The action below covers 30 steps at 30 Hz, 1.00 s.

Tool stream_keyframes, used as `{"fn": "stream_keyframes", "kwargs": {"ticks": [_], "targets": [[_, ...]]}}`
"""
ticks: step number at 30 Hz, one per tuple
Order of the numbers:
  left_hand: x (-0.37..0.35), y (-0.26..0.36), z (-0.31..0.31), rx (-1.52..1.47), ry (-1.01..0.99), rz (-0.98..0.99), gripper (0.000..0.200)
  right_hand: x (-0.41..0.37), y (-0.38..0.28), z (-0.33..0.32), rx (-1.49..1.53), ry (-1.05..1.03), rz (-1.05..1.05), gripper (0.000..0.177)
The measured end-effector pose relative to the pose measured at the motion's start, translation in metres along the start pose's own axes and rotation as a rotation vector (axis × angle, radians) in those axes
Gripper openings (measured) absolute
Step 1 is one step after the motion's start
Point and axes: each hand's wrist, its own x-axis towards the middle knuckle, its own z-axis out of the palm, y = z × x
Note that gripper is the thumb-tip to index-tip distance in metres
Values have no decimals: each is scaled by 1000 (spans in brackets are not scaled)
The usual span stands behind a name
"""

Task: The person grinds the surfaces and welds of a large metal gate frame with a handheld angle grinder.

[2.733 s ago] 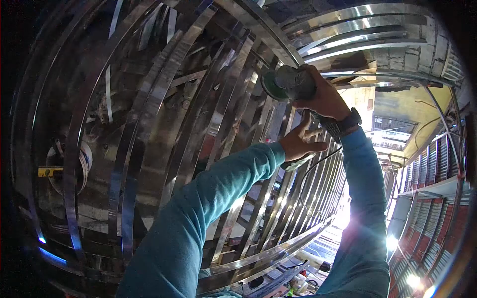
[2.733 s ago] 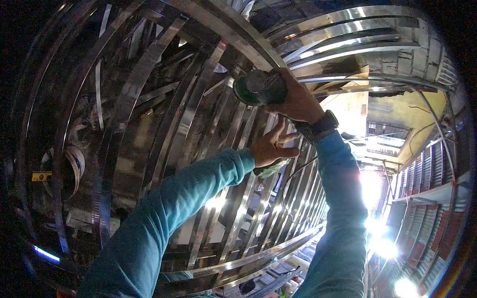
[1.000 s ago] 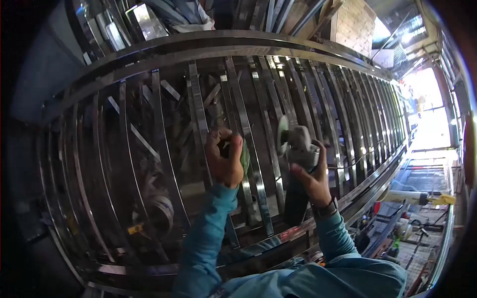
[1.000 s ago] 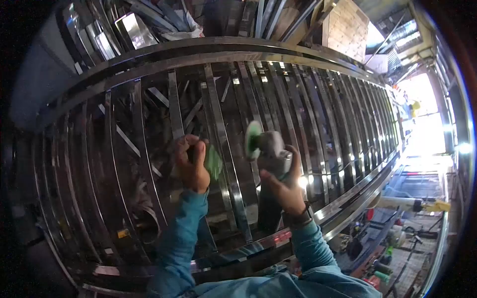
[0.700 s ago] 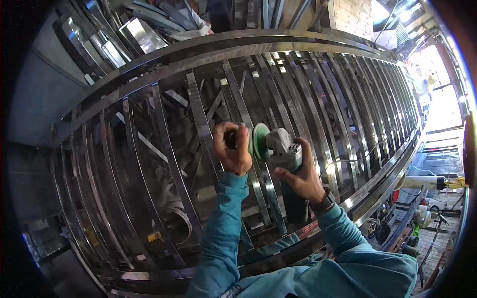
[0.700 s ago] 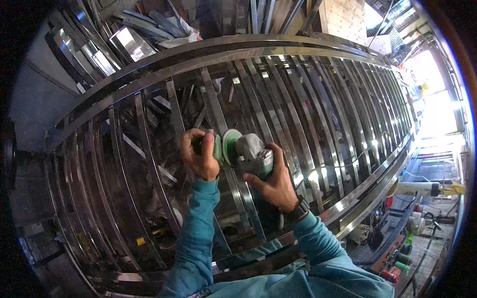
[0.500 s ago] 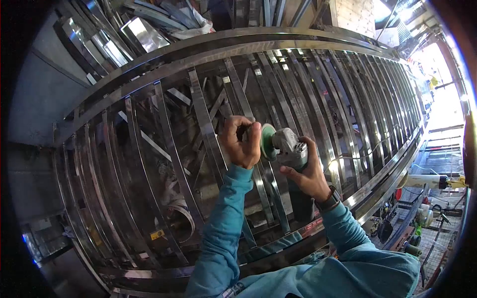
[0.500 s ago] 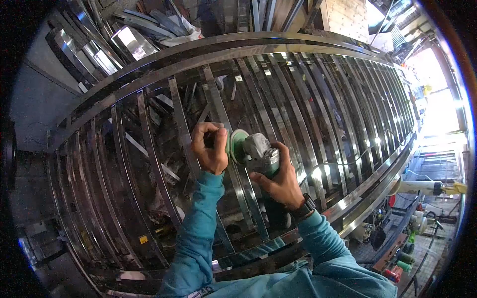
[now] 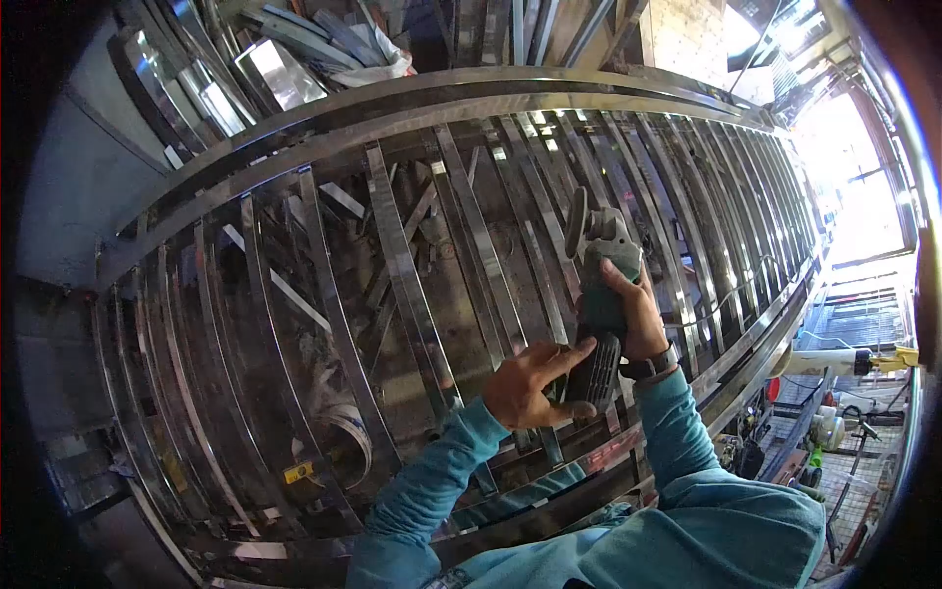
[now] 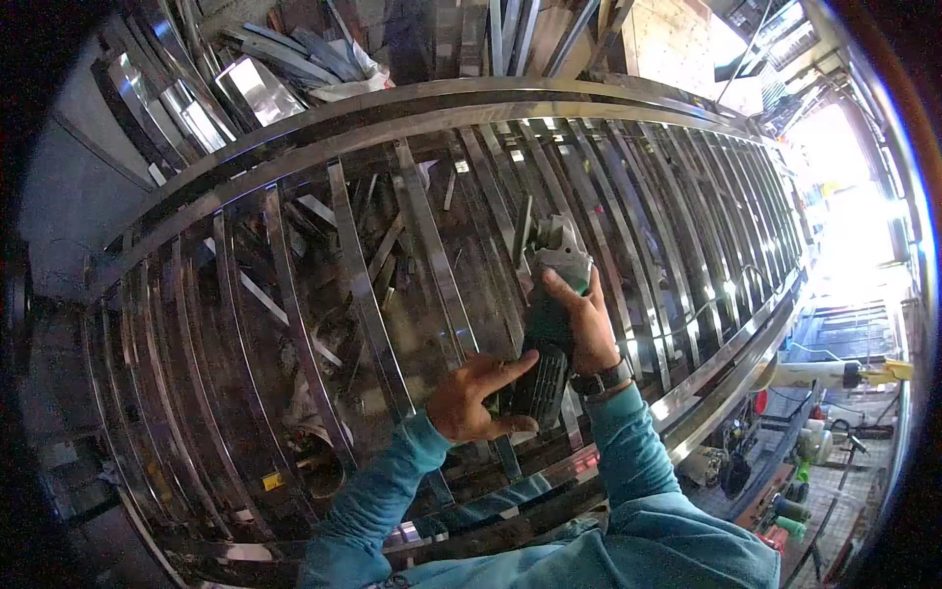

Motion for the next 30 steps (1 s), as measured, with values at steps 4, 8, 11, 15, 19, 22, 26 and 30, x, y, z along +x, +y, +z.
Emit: {"fn": "stream_keyframes", "kwargs": {"ticks": [4, 8, 11, 15, 19, 22, 26, 30], "targets": [[3, -2, -2, 128, 54, 196, 89, -2, -3, 1, 19, -3, -16, 48], [8, -6, 14, 238, 44, 263, 86, 13, -3, -14, 8, -3, -68, 44], [17, -19, 31, 369, -45, 275, 87, 25, -9, -26, -37, -28, -62, 44], [50, -27, 45, 387, 86, 371, 84, 56, -18, -61, -97, -27, -30, 31], [90, -32, 50, 490, -207, 263, 83, 73, -44, -58, -104, -121, 67, 30], [112, -40, 51, 421, 16, 275, 80, 94, -67, -52, -22, -187, 127, 24], [139, -50, 60, 321, 129, 137, 75, 149, -83, -55, -209, -47, 17, 23], [167, -51, 15, -42, 112, -116, 105, 177, -106, -7, -496, -96, -12, 33]]}}
